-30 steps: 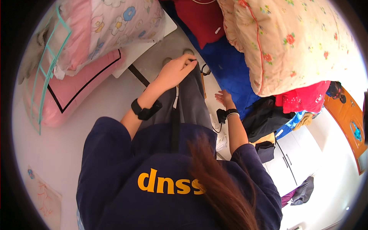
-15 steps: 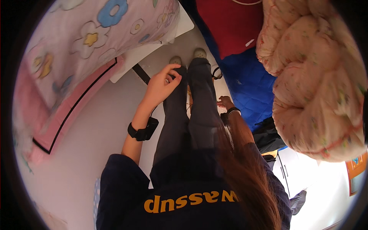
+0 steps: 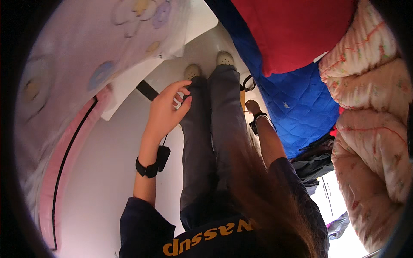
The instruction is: The person cleans a bedroom by wiping down the headboard of a bed with a cloth, moving several bags and pillows aside to reach surfaces, and rearranging bedding.
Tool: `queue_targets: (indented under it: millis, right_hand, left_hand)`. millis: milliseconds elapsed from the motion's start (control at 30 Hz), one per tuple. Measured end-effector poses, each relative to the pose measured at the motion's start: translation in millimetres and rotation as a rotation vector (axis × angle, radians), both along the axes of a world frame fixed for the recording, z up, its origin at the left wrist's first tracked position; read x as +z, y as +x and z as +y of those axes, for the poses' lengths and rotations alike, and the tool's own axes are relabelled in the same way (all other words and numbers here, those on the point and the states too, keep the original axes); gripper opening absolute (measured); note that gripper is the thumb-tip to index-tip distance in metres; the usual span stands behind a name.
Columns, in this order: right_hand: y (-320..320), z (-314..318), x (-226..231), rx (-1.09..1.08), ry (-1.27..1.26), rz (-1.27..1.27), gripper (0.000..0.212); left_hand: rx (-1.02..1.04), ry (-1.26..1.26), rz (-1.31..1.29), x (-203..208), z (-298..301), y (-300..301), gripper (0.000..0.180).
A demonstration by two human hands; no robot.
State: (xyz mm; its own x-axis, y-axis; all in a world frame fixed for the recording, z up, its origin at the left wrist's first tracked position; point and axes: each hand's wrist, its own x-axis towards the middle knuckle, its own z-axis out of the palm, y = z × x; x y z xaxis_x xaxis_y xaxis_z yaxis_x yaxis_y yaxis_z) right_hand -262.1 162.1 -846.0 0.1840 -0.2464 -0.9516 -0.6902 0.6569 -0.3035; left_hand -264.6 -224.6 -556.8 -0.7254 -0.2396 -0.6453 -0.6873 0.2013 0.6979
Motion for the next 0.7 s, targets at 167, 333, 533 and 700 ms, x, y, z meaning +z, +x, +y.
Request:
queue_targets:
  millis: [167, 333, 533, 700]
  right_hand:
    - [25.4, -12.6, -32.2, -0.604, 0.263, 0.283, 0.026]
    - [49.4, -9.6, -72.3, -0.636, 0.043, 0.257, 0.033]
    - [56.2, -17.4, -80.2, -0.626, 0.05, 0.18, 0.029]
    - [62.0, -4.6, -38.6, -0.656, 0.091, 0.13, 0.026]
  left_hand:
    - [0.024, 0.04, -0.064, -31.3, 12.3, 10.3, 0.029]
    - [-0.158, 0.086, -0.123, -60.9, 18.3, 21.2, 0.032]
    - [-0.192, 0.059, -0.121, -79.2, 25.7, 25.6, 0.033]
    - [-0.11, 0.039, -0.048, -64.1, 36.2, 7.4, 0.027]
